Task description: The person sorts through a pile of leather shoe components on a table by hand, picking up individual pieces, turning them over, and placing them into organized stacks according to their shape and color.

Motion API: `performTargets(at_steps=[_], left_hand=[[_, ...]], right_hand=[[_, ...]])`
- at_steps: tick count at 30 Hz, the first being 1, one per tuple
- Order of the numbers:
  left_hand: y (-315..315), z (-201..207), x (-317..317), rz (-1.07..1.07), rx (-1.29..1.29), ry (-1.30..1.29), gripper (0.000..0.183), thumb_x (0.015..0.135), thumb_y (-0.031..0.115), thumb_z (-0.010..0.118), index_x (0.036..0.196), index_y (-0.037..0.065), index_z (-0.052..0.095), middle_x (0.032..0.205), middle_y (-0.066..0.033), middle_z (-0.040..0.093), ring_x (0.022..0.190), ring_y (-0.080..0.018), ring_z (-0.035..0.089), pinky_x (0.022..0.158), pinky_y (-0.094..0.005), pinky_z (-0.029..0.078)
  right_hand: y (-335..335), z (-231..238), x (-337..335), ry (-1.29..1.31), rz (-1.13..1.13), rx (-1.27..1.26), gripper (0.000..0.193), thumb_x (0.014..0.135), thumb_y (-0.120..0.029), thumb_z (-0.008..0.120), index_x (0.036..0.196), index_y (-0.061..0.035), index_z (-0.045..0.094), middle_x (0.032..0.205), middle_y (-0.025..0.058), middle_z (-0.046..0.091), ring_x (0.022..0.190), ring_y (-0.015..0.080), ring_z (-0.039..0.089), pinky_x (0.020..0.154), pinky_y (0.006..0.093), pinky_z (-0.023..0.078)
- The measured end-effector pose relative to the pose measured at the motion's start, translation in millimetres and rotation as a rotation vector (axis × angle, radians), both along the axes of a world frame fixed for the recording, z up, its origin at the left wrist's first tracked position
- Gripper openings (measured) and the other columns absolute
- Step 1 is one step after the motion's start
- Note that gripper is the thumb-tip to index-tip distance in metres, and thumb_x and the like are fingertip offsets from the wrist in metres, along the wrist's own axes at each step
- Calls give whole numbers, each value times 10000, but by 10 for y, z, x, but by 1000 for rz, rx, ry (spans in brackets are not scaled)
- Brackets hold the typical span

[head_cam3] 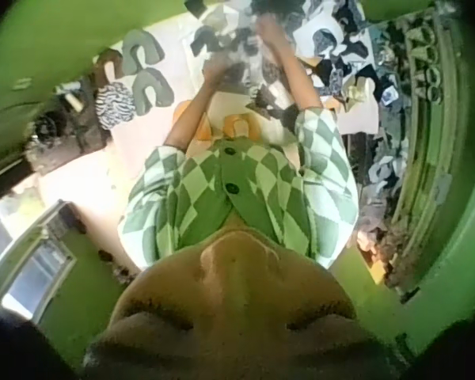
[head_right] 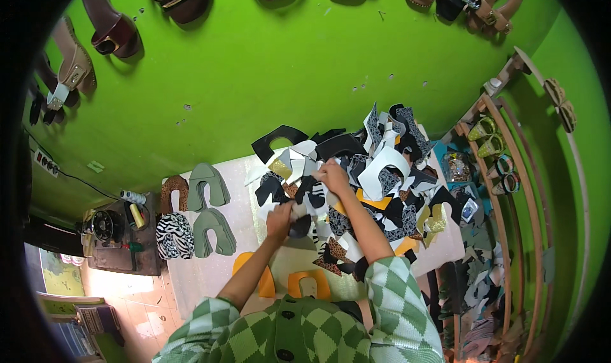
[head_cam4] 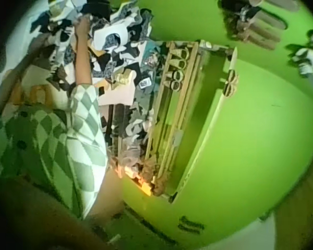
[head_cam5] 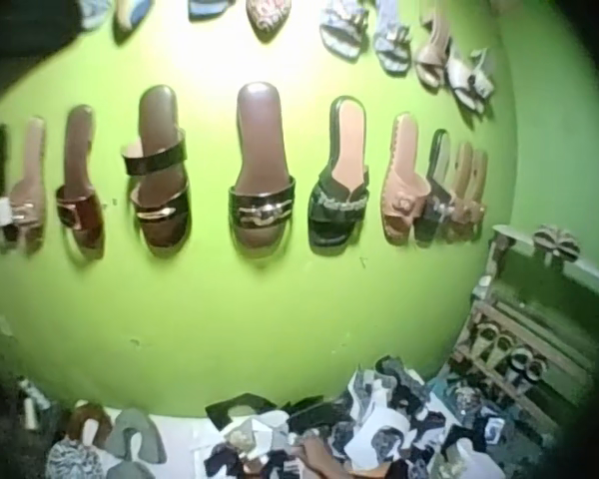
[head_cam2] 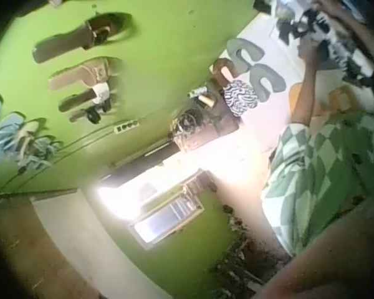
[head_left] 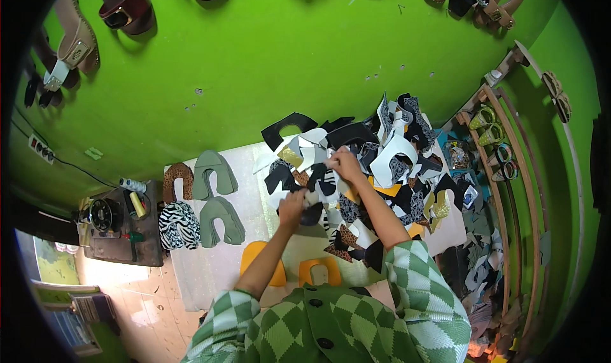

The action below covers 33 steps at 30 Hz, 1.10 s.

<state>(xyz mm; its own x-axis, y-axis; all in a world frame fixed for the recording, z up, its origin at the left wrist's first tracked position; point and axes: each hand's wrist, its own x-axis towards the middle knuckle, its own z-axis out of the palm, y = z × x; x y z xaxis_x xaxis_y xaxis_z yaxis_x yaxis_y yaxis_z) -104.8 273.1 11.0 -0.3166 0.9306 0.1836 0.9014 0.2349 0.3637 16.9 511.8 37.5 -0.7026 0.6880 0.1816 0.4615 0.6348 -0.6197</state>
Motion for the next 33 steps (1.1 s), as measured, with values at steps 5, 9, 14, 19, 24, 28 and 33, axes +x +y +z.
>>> performTargets(at_steps=[5,9,14,19,24,28,33], left_hand=[[414,533,-44,57,355,-25,394,798,35,592,1187,-3,539,1120,-197,561,1041,-380,527,888,-425,451],[314,598,216,31,428,-692,269,954,185,555,1111,-32,541,961,-155,607,833,-256,603,770,-365,488],[-152,313,672,123,-260,-1525,466,987,503,440,1064,71,595,878,-12,658,677,-89,594,518,-221,402],[-828,216,785,156,-332,-1531,336,975,392,519,1107,89,583,994,-6,647,797,-84,630,585,-190,429],[-1255,-71,787,187,-326,-1537,247,948,142,579,1179,55,568,1001,-22,640,859,-106,656,638,-195,489],[-1488,-241,721,215,-243,-1517,293,960,140,557,1229,27,538,1034,-49,619,918,-153,672,696,-248,544],[-1530,-167,711,146,-139,-1448,250,961,101,560,1184,-12,563,1042,-72,621,875,-143,668,733,-224,549]], right_hand=[[-210,704,632,414,-29,83,165,746,18,707,882,-70,735,990,78,581,937,254,582,805,348,464],[-786,966,903,207,3,277,145,775,-102,693,906,-140,741,950,21,617,946,241,558,857,376,381],[-1609,425,1096,141,10,365,67,754,-119,705,805,-109,662,825,35,603,881,244,558,868,415,365],[-2402,136,1163,152,38,222,113,743,-143,720,765,-98,618,770,29,595,829,224,557,840,401,367],[-2698,91,1286,125,193,1,180,711,-175,764,863,-117,685,834,19,637,885,217,567,866,388,366],[-2714,167,1329,156,203,-79,182,741,-136,732,912,-92,687,970,61,615,959,258,567,891,396,419],[-2635,29,1351,172,95,-572,195,767,-42,739,925,-41,625,841,21,598,732,104,545,656,248,445]])
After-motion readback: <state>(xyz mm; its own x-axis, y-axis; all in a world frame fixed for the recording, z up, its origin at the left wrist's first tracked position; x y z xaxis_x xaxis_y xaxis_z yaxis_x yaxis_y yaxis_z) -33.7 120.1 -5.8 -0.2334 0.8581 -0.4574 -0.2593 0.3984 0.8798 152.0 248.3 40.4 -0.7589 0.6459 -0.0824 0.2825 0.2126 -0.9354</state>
